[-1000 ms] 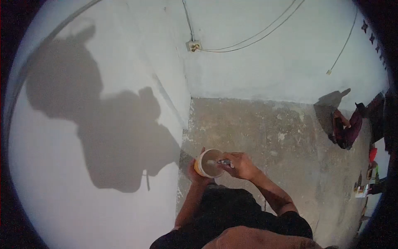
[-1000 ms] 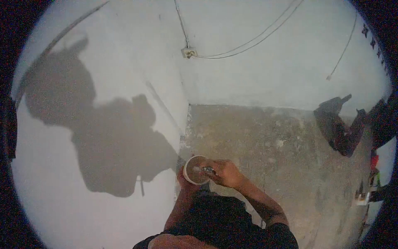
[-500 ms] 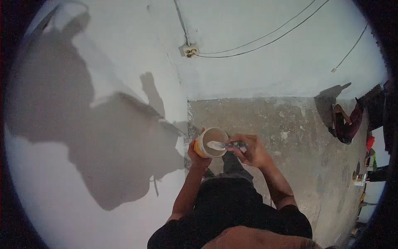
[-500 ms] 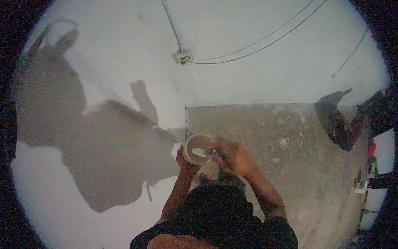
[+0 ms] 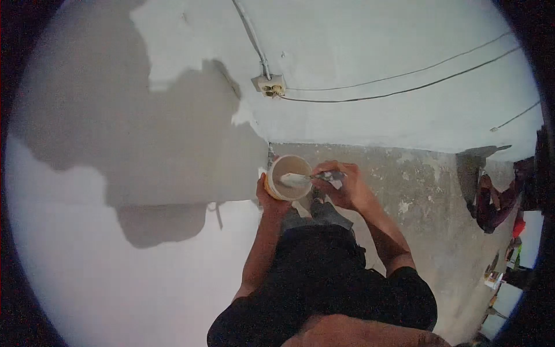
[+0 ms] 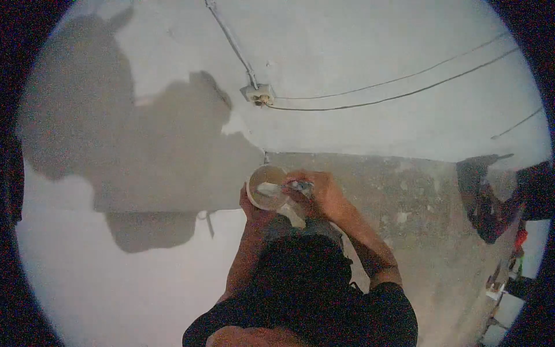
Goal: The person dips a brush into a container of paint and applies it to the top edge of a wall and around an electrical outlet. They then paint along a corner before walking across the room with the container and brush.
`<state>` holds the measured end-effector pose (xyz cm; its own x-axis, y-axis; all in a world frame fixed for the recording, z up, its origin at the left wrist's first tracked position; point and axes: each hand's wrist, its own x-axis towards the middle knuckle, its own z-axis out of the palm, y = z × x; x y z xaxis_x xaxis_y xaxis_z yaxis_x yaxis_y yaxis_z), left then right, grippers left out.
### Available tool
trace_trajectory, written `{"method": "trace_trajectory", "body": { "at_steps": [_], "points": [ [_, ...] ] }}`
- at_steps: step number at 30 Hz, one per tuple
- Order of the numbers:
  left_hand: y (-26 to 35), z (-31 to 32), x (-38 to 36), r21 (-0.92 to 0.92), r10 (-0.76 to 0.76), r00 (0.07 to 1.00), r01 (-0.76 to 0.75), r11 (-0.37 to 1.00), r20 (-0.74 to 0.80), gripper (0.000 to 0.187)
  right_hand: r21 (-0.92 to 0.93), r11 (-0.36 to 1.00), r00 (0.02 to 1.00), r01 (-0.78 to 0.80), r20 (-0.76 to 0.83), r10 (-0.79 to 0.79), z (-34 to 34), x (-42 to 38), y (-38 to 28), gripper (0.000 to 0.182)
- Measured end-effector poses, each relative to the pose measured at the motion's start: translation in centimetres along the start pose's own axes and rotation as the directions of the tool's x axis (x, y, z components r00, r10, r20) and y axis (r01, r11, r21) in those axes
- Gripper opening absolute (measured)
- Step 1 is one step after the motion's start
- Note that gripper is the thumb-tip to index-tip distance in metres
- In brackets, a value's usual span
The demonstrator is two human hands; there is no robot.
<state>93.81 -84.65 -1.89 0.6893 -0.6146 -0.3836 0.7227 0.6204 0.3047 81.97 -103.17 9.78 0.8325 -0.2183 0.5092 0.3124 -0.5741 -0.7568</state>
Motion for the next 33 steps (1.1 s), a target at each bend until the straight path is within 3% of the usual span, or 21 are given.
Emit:
{"method": "trace_trajectory", "body": {
  "at_steps": [2, 6, 8, 11, 15, 17, 18, 20, 23, 26, 30, 32, 33],
  "points": [
    [0.5, 0.5, 2.8, 0.025, -0.043, 0.995, 0.041, 0.999, 0.093, 0.072, -0.016, 0.998, 0.998, -0.059, 0.01, 0.059, -0.6, 2.0, 1.6, 0.032],
    [1.6, 1.4, 6.1, 0.013, -0.041, 0.998, 0.04, 0.999, 0.056, 0.073, -0.071, 0.997, 0.999, -0.042, -0.011, 0.041, -0.4, 5.1, 3.7, 0.027],
    [2.0, 1.3, 7.6, 0.007, -0.12, 0.988, 0.12, 0.993, 0.096, 0.074, 0.153, 0.979, 0.983, -0.134, -0.104, 0.151, -0.2, 5.4, 4.6, 0.023],
    [2.5, 1.3, 9.5, 0.016, -0.119, 0.987, 0.117, 0.993, 0.112, 0.076, 0.149, 0.956, 0.963, -0.254, -0.053, 0.264, -0.6, 6.6, 4.0, 0.02],
    [3.1, 1.7, 11.3, 0.032, -0.126, 0.99, 0.124, 0.992, 0.064, 0.077, 0.194, 0.937, 0.953, -0.291, -0.029, 0.302, -0.2, 7.8, 4.2, 0.016],
    [3.7, 2.9, 11.8, 0.022, -0.159, 0.987, 0.158, 0.987, 0.039, 0.077, 0.24, 0.955, 0.962, -0.172, -0.17, 0.216, 0.6, 7.6, 5.1, 0.015],
    [4.0, 3.5, 12.0, 0.017, -0.16, 0.986, 0.16, 0.987, 0.039, 0.077, 0.236, 0.956, 0.962, -0.174, -0.167, 0.216, 0.7, 7.5, 5.5, 0.015],
    [4.7, 4.4, 12.2, -0.011, -0.194, 0.961, 0.2, 0.98, 0.196, 0.074, 0.31, 0.907, 0.926, -0.285, -0.157, 0.344, 0.9, 7.4, 6.2, 0.014],
    [4.8, 3.4, 13.8, -0.082, -0.212, 0.953, 0.234, 0.969, 0.216, 0.074, 0.273, 0.939, 0.943, -0.21, -0.197, 0.269, 1.3, 7.8, 7.0, 0.014],
    [5.0, 4.0, 14.0, -0.051, -0.204, 0.963, 0.215, 0.975, 0.177, 0.075, 0.427, 0.878, 0.9, -0.217, -0.26, 0.349, 2.1, 7.6, 8.0, 0.013],
    [5.3, 4.2, 14.5, 0.02, -0.167, 0.966, 0.167, 0.986, 0.198, 0.076, 0.309, 0.884, 0.89, -0.35, -0.185, 0.417, 1.4, 8.4, 7.9, 0.014],
    [5.3, 3.5, 15.0, 0.022, -0.177, 0.984, 0.177, 0.984, -0.002, 0.076, 0.308, 0.899, 0.926, -0.312, -0.112, 0.36, 1.2, 8.8, 8.4, 0.014],
    [5.2, 3.1, 15.2, 0.021, -0.176, 0.984, 0.176, 0.984, -0.003, 0.076, 0.309, 0.898, 0.926, -0.313, -0.11, 0.36, 1.6, 8.8, 8.4, 0.014]
  ]
}}
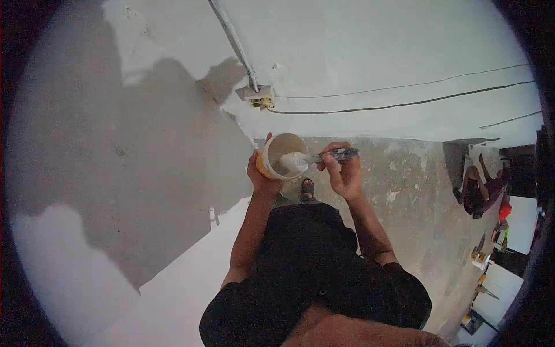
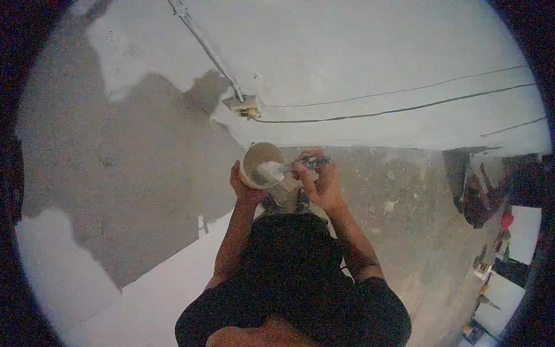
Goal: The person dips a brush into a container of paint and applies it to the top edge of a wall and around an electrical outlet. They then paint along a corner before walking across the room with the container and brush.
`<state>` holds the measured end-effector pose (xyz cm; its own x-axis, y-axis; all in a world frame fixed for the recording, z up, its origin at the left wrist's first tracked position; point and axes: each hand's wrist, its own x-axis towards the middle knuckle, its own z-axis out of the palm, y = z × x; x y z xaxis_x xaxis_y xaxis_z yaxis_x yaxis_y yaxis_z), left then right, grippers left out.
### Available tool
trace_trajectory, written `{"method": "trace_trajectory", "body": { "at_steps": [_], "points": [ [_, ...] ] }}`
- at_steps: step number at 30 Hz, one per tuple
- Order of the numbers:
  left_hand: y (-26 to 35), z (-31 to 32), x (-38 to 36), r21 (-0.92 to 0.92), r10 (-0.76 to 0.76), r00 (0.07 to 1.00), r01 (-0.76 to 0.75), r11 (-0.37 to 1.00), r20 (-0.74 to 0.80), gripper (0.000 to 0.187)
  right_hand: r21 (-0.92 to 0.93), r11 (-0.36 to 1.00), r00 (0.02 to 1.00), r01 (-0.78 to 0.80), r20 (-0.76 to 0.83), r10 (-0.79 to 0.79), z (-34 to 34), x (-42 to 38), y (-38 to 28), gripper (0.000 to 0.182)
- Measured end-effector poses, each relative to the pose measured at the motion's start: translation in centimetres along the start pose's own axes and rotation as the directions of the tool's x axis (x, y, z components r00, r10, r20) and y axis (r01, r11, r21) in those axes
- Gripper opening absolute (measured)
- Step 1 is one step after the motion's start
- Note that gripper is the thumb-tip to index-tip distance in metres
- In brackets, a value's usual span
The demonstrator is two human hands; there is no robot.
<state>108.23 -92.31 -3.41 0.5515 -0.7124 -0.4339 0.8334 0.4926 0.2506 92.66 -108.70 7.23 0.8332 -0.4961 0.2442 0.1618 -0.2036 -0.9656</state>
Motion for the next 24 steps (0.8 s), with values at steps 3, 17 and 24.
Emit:
{"method": "trace_trajectory", "body": {
  "at_steps": [3, 17, 24],
  "points": [
    [0.3, 0.0, 0.4, -0.117, -0.026, 0.986, 0.046, 0.992, 0.164, 0.076, 0.177, 0.979, 0.983, 0.097, -0.173, -0.066, 0.9, 0.1, 0.8, 0.014],
    [0.8, -0.2, 0.2, -0.025, 0.035, 0.984, -0.031, 0.999, 0.177, 0.079, 0.198, 0.979, 0.989, 0.036, -0.146, -0.007, 1.1, 1.2, 1.4, 0.016],
    [0.9, -0.1, -0.1, -0.044, 0.064, 0.981, -0.057, 0.997, 0.182, 0.077, 0.06, 0.998, 1.0, 0.016, 0.017, -0.017, 1.1, 2.0, 0.3, 0.015]
  ]
}}
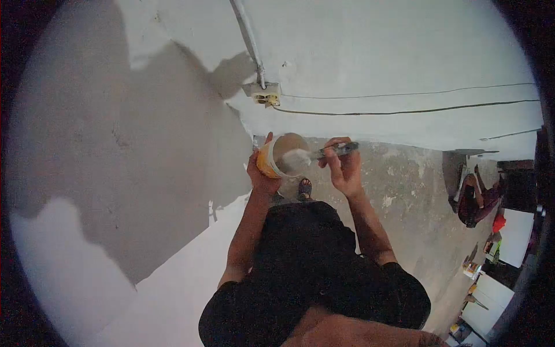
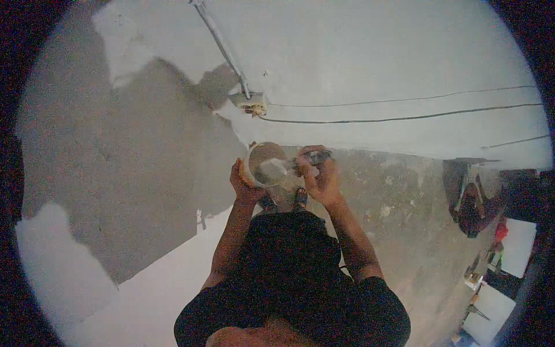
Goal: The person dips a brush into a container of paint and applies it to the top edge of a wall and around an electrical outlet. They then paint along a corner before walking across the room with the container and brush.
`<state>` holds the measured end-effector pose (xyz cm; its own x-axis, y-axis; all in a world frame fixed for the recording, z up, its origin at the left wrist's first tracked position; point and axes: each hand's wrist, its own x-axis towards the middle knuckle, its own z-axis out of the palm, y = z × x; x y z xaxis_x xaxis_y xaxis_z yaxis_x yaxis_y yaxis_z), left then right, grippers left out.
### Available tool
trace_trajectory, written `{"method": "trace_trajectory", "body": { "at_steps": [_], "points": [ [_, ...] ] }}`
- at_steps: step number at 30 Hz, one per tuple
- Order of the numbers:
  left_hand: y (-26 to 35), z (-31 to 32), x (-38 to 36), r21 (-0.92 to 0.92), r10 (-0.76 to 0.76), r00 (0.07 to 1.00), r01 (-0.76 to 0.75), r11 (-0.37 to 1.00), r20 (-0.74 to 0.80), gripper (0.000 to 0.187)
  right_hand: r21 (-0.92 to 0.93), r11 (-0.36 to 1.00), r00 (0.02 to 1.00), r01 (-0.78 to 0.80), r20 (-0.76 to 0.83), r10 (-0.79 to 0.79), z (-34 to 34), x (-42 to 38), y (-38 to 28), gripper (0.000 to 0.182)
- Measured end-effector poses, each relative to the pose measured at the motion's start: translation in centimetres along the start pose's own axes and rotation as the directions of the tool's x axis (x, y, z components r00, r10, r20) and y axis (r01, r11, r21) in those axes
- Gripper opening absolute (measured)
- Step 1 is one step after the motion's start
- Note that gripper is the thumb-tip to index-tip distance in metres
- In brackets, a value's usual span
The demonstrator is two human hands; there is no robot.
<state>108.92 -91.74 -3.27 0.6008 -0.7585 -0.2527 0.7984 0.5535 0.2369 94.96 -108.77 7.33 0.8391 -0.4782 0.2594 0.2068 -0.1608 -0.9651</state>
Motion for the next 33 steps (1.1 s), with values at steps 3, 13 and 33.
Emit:
{"method": "trace_trajectory", "body": {
  "at_steps": [3, 13, 33],
  "points": [
    [0.2, -0.5, 0.1, -0.002, -0.032, 0.997, 0.032, 0.999, -0.073, 0.069, 0.166, 0.98, 0.979, 0.112, -0.188, -0.079, 0.6, -0.2, 0.5, 0.016],
    [0.4, -0.4, -0.4, -0.023, 0.009, 1.0, -0.009, 1.0, -0.006, 0.069, 0.097, 0.995, 0.989, 0.033, -0.15, -0.018, 0.6, -0.4, 0.3, 0.013],
    [0.8, -0.5, -0.8, -0.001, 0.021, 1.0, -0.021, 1.0, 0.007, 0.078, 0.011, 0.999, 0.994, -0.041, -0.104, 0.042, 0.4, 0.3, 0.5, 0.019]
  ]
}}
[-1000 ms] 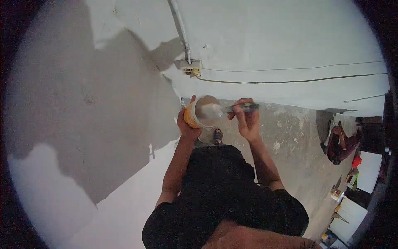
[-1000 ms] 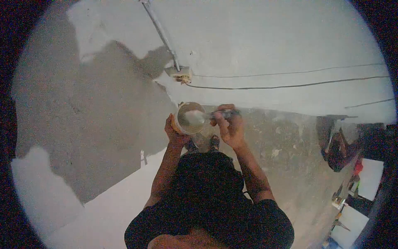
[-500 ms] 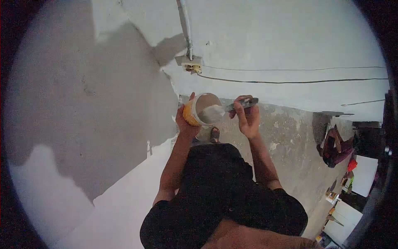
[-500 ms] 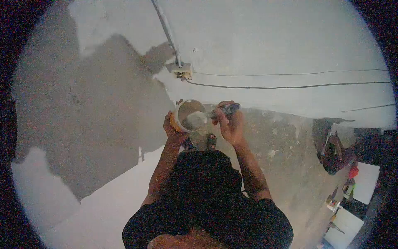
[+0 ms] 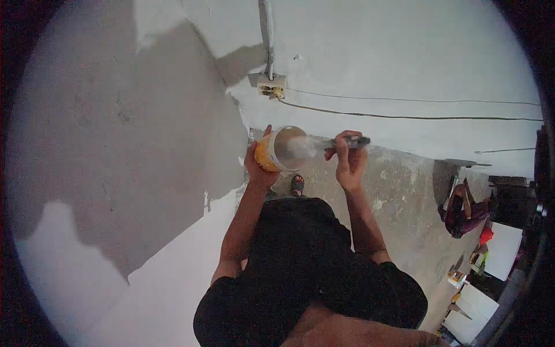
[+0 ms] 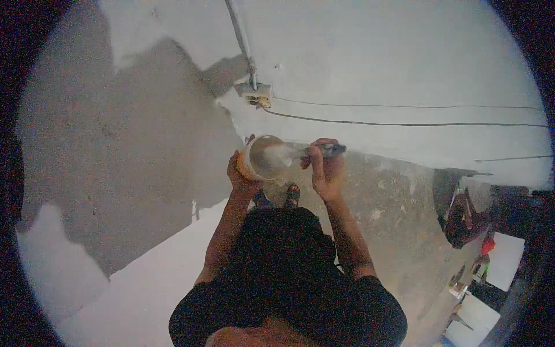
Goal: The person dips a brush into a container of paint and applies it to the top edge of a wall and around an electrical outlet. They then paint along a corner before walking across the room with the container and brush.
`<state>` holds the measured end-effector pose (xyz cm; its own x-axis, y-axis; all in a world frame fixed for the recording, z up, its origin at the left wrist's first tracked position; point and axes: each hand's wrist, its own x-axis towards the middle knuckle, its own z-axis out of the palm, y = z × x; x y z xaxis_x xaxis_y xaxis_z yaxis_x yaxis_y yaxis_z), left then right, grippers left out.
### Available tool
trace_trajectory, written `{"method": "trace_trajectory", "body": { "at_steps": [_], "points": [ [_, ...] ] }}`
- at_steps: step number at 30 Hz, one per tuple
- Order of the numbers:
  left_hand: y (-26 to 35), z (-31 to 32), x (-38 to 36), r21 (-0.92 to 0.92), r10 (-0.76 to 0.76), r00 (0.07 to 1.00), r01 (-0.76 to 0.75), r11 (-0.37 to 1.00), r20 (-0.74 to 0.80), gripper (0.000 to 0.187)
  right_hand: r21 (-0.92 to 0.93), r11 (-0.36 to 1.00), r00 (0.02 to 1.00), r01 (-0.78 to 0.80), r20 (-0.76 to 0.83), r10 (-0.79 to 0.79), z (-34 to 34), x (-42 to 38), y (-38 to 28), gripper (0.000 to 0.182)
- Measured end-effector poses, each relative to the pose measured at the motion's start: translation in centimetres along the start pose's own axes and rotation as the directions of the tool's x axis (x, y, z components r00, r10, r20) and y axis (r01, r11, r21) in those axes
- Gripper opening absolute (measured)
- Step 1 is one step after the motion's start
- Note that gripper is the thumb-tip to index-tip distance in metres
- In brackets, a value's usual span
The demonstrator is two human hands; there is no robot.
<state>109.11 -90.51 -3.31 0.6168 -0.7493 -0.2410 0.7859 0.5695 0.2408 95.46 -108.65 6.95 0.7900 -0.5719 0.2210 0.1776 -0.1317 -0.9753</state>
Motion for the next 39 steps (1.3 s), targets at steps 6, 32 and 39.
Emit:
{"method": "trace_trajectory", "body": {
  "at_steps": [6, 32, 39],
  "points": [
    [0.2, -0.8, 0.5, -0.022, -0.008, 1.0, 0.008, 1.0, 0.019, 0.076, 0.123, 0.987, 0.983, 0.103, -0.163, -0.082, 0.9, -0.1, 0.2, 0.02],
    [1.3, -2.5, 0.9, -0.072, 0.085, 0.996, -0.086, 0.994, -0.013, 0.078, 0.014, 0.95, 0.922, 0.313, -0.243, -0.3, -2.1, 7.9, -2.1, 0.018],
    [2.6, -3.4, 0.4, -0.107, 0.129, 0.991, -0.127, 0.986, 0.018, 0.078, -0.491, 0.788, 0.928, 0.372, 0.172, -0.331, -1.1, 16.8, -2.6, 0.022]
  ]
}}
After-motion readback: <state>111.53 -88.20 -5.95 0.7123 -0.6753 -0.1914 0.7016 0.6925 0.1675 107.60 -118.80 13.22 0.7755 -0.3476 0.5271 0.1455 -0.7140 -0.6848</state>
